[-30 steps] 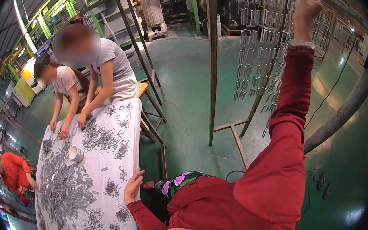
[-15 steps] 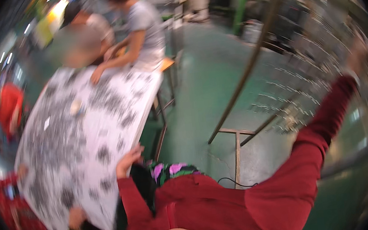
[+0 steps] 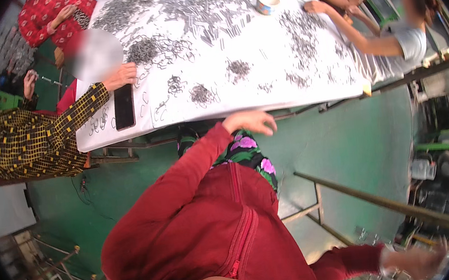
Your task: The person repeatedly picks up small metal hooks and cylindrical metal pieces from a table, joins them by hand, and places the assembled units into a vertical rack. The person also occasionally moves loose parts on the table to access more items.
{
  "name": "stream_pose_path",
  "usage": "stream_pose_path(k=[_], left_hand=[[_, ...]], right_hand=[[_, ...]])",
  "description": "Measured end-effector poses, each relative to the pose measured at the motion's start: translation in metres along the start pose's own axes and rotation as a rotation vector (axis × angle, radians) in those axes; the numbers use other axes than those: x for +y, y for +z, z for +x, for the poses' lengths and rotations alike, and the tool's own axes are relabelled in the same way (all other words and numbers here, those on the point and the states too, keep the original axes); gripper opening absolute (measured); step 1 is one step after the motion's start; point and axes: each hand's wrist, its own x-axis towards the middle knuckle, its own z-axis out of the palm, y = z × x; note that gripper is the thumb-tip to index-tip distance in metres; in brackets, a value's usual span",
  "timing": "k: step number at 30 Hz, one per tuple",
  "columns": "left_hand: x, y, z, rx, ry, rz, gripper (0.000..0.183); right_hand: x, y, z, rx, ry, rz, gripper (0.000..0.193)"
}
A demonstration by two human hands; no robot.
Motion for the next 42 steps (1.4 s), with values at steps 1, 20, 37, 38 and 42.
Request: stream_pose_path(k=[1, 20, 37, 38, 42], left_hand=[[0.017, 0.002, -0.012, -0.004, 0.029, -0.056, 0.033], [0.015, -0.177, -0.062, 1.127, -0.566, 0.577, 0.037], [-0.006, -0.207, -0.022, 0.952, -0.599, 0.573, 0.021], [-0.002, -0.204, -0.027, 0.979, -0.530, 0.515, 0.020], [0.008, -0.193, -0.046, 0.931, -0.515, 0.308, 0.023]], right_hand=[[-0.024, 0.030, -0.018, -0.124, 0.072, 0.117, 0.024], [-0.304, 0.350, -0.376, -1.426, 0.246, 1.009, 0.031], [-0.266, 0.335, -0.346, -1.465, 0.415, 1.047, 0.032], [-0.270, 0.337, -0.340, -1.504, 0.464, 1.068, 0.034], [-0.292, 0.341, -0.309, -1.667, 0.975, 1.640, 0.045]])
